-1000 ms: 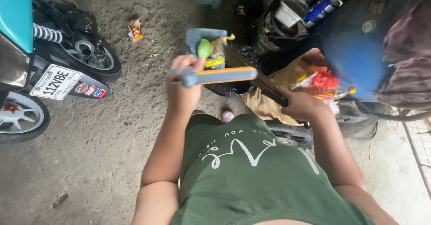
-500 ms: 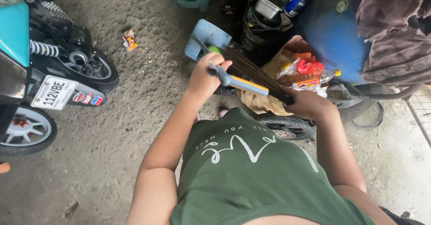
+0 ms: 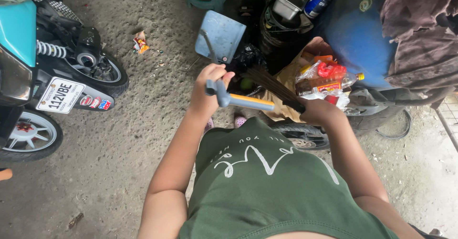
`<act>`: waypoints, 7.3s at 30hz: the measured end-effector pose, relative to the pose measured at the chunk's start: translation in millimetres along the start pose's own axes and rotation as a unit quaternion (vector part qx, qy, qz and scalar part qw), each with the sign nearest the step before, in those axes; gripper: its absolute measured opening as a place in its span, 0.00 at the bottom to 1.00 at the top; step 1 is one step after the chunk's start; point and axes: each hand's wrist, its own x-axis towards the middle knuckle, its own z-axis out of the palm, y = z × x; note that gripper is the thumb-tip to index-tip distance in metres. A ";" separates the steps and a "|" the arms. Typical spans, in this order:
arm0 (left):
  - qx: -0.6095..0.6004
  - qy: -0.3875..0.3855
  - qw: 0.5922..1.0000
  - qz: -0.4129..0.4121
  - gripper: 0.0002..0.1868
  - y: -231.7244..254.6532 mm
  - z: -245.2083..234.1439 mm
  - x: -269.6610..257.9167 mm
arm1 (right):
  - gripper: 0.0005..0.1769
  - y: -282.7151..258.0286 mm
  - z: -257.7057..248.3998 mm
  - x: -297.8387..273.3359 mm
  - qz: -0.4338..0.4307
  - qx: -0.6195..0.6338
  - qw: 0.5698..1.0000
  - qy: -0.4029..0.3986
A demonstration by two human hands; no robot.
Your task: The person lines a bucket with a black plastic bag, then uses a broom and dustpan to sweep scattered debris and cigarette butts from a concrete floor. The collected debris is transferred into the bag-lined bucket.
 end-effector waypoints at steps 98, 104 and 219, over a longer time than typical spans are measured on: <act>0.108 0.353 0.692 -0.620 0.07 -625.8 -154.7 -227.7 | 0.55 -661.1 35.3 580.1 -0.279 -0.270 0.914 -0.120; 0.080 0.370 0.665 -0.644 0.08 -617.3 -149.0 -234.8 | 0.53 -688.8 92.0 552.6 -0.265 -0.276 0.899 -0.212; -0.027 0.016 0.965 -0.259 0.11 -526.1 -169.0 25.2 | 0.45 -490.5 -53.6 293.2 -0.020 -0.015 1.000 -0.009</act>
